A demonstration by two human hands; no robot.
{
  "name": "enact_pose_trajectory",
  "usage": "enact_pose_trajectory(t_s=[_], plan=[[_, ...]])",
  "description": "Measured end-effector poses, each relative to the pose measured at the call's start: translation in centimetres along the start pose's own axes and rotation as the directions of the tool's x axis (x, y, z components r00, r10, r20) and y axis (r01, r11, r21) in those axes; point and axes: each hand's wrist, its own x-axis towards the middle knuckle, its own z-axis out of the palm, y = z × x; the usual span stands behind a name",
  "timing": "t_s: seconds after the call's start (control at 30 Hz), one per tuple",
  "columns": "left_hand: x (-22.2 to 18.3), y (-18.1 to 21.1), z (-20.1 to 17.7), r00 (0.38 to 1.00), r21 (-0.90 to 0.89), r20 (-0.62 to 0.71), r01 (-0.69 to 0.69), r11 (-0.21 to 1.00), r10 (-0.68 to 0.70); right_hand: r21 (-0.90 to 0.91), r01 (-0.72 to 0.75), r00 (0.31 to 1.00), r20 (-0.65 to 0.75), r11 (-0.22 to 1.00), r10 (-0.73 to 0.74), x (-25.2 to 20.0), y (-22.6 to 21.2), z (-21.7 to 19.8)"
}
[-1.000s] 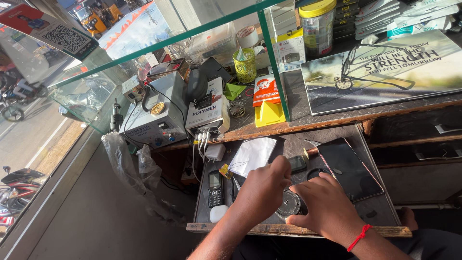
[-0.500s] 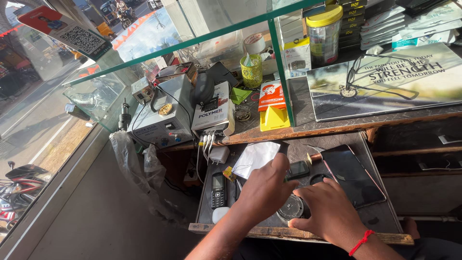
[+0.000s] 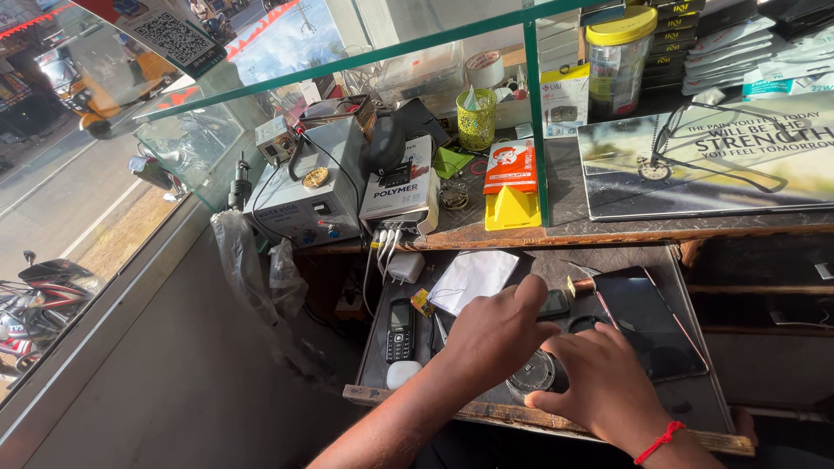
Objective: The person disassembles a portable speaker, removes a circuit board, and uses a screwdriver to separate components for repair.
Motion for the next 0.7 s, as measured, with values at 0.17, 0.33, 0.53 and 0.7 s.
enact_pose_trajectory(t_s=[0.17, 0.33, 0.53, 0.7], plan=[[0.04, -0.26, -0.23, 0.997, -0.021, 0.057, -0.048, 0.999, 0.049, 0.030, 0.044, 0.995, -0.087, 0.999, -0.041, -0.13, 0.12, 0.20], [-0.37, -0.77, -0.31, 0.975, -0.188, -0.100, -0.215, 0.958, 0.199, -0.014, 0.008, 1.000, -0.025, 1.000, -0.009, -0.03, 0.01, -0.13], [-0.43, -0.37, -0.12, 0.996, -0.163, -0.026, -0.084, 0.983, 0.081, -0.052, -0.123, 0.978, 0.165, 0.991, 0.130, -0.01, -0.77, -0.73], [-0.26, -0.46, -0.19, 0.991, 0.110, 0.076, 0.102, 0.989, -0.111, -0.036, -0.011, 1.000, -0.010, 0.999, 0.010, -0.22, -0.47, 0.08]])
